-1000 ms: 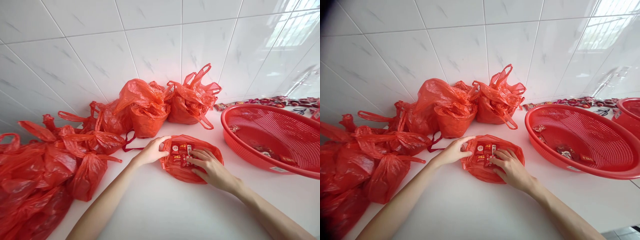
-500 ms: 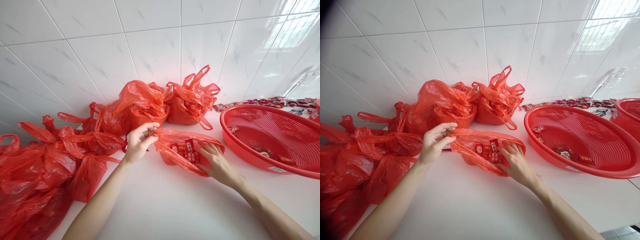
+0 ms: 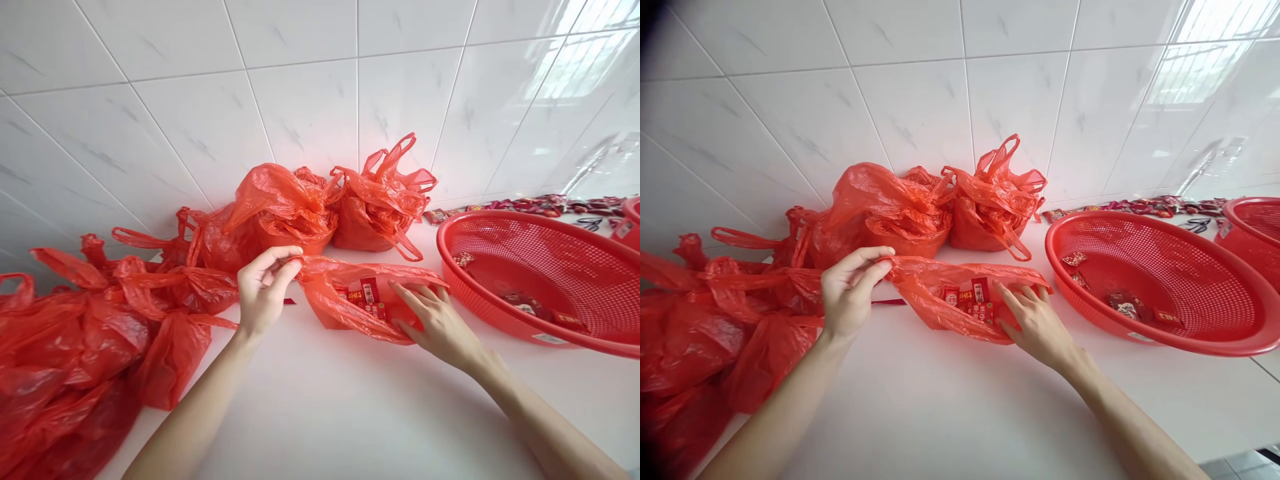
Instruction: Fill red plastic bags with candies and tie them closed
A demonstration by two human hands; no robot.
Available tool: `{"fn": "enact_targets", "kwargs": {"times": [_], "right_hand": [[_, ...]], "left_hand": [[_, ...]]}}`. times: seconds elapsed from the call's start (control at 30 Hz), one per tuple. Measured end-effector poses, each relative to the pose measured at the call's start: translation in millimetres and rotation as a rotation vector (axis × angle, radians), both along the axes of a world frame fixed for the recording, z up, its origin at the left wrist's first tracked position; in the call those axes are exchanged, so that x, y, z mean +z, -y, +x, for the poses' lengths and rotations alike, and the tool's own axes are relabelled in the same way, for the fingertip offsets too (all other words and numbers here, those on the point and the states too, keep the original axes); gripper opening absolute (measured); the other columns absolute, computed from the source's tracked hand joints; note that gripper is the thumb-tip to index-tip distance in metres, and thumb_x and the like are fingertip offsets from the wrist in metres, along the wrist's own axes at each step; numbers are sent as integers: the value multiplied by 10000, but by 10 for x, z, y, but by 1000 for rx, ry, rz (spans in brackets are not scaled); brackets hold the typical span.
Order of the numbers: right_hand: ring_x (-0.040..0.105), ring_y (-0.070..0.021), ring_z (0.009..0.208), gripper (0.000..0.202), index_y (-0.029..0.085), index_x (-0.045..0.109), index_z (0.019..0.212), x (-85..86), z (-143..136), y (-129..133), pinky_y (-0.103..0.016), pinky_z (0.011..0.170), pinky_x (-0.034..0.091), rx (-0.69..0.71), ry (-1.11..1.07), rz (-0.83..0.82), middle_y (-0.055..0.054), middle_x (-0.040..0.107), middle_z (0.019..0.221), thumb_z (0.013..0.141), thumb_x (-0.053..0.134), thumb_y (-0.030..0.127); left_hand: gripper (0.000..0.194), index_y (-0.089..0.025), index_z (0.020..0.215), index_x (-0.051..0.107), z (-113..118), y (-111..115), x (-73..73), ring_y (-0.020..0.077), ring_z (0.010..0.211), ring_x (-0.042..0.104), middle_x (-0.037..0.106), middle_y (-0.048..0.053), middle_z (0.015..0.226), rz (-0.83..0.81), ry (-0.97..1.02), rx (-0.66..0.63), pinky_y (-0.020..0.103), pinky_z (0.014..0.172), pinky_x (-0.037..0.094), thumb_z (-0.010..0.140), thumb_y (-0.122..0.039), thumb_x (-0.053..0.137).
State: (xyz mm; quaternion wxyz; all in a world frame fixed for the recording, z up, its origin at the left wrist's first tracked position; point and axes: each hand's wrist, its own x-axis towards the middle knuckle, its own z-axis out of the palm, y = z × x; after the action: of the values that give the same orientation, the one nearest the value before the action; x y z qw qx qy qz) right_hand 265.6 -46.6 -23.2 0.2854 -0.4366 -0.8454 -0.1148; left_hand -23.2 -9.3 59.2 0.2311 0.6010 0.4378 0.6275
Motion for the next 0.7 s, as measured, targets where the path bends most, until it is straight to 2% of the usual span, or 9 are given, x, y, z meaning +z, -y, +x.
{"fn": "enact_targets", "kwargs": {"times": [0.1, 0.2, 0.27, 0.33, 0.4, 0.47, 0.57, 0.63, 0.7], "right_hand": [[637, -216, 699, 266, 145, 661, 1216, 96, 46, 0, -382, 766, 530, 101, -67, 46, -62, 690, 734, 1000, 537, 239], [571, -177, 621, 172, 175, 703, 1079, 202, 78, 24, -335, 698, 517, 179, -151, 146, -12, 606, 637, 976, 564, 163], [603, -194, 698, 193, 196, 697, 1086, 245, 95, 34, -342, 718, 521, 155, -178, 239, -30, 640, 699, 950, 585, 119], [655, -248, 889, 260, 221, 674, 1171, 248, 108, 28, -394, 818, 533, 58, -176, 296, -81, 714, 884, 940, 601, 127], [633, -315, 1124, 382, 239, 601, 1331, 213, 118, 5, -468, 940, 516, -69, -168, 266, -140, 710, 1166, 953, 597, 188], [578, -358, 1254, 543, 242, 453, 1497, 164, 125, -26, -520, 1010, 486, -178, -174, 168, -175, 627, 1364, 968, 575, 276], [610, -368, 1207, 685, 242, 294, 1590, 116, 125, -62, -531, 990, 499, -250, -189, 49, -181, 614, 1378, 967, 554, 359], [636, -357, 1143, 643, 256, 358, 1557, 120, 111, -71, -523, 965, 513, -246, -182, 26, -167, 642, 1307, 957, 563, 366], [629, -352, 1145, 514, 270, 513, 1448, 143, 83, -72, -527, 976, 508, -224, -150, 33, -162, 625, 1308, 945, 584, 349]], "left_hand": [[146, -205, 859, 785, -22, -28, 0, 166, 731, 670, 752, 19, 815, 0, 9, 44, 266, 655, 546, 757, -293, 729], [149, -213, 876, 786, -53, -52, 1, 172, 769, 677, 757, 24, 846, 10, 15, 78, 268, 681, 548, 772, -295, 718], [149, -213, 871, 783, -71, -60, 7, 182, 792, 685, 762, 29, 865, 15, 12, 99, 277, 700, 557, 772, -303, 716], [143, -213, 859, 780, -84, -62, 20, 189, 806, 691, 764, 31, 872, 25, 14, 114, 285, 720, 566, 768, -306, 720], [128, -215, 851, 779, -95, -57, 38, 189, 826, 694, 765, 28, 878, 38, 35, 108, 285, 748, 571, 763, -294, 728], [121, -217, 854, 777, -105, -51, 60, 184, 831, 691, 763, 22, 882, 50, 63, 99, 278, 755, 570, 760, -281, 735], [124, -211, 848, 770, -117, -40, 97, 184, 828, 687, 755, 19, 882, 78, 85, 116, 270, 740, 566, 753, -282, 738], [126, -206, 842, 765, -126, -32, 121, 186, 835, 686, 747, 19, 872, 95, 91, 127, 268, 739, 562, 747, -284, 737], [129, -204, 843, 762, -134, -22, 141, 188, 836, 682, 739, 18, 853, 97, 97, 127, 269, 737, 557, 745, -283, 735]]}}
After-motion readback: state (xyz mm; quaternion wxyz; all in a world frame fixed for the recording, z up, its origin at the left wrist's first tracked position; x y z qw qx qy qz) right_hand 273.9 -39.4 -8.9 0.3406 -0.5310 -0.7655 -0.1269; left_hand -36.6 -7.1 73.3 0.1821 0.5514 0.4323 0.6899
